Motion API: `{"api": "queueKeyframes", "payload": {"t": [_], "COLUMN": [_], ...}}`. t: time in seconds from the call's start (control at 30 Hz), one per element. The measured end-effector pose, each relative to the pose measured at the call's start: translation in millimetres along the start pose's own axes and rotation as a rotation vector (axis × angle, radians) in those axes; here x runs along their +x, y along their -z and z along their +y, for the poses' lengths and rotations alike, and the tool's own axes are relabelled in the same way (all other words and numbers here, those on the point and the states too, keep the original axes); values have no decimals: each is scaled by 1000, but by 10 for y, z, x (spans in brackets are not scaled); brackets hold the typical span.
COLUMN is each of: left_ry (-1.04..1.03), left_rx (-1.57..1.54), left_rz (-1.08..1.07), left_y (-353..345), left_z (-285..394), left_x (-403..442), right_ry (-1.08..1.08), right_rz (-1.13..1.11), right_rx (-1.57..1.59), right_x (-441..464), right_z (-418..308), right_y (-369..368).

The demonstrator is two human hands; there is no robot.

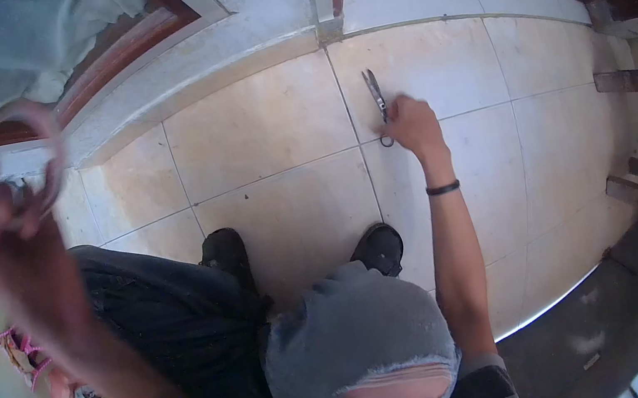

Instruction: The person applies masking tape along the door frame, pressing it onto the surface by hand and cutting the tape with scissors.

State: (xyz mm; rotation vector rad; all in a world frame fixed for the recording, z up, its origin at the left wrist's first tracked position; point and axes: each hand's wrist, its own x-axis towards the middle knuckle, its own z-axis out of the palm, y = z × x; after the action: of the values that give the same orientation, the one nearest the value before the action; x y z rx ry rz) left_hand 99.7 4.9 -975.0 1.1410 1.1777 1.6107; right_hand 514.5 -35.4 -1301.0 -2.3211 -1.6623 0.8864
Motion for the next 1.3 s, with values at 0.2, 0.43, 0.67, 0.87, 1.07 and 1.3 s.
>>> {"api": "queueKeyframes", "payload": {"t": [0.2,0.43,0.67,0.87,1.07,1.3], "left_ry": [45,105,104,86,63,112], "left_rx": [-65,-212,-211,-219,-215,-209], "left_rz": [-45,-229,-219,-128,111,463], "left_y": [1201,2037,1837,1629,1558,1017], "left_z": [921,1081,1010,953,862,770], "left_x": [212,26,85,-24,15,117], "right_ry": [318,369,277,153,97,130], "right_rz": [619,520,490,475,422,403], "right_rx": [359,56,-49,119,241,249], "right_x": [934,1145,1199,1096,1145,1155], "right_z": [-783,-1001,-715,-993,-917,-1132], "right_y": [349,683,376,605,457,762]}}
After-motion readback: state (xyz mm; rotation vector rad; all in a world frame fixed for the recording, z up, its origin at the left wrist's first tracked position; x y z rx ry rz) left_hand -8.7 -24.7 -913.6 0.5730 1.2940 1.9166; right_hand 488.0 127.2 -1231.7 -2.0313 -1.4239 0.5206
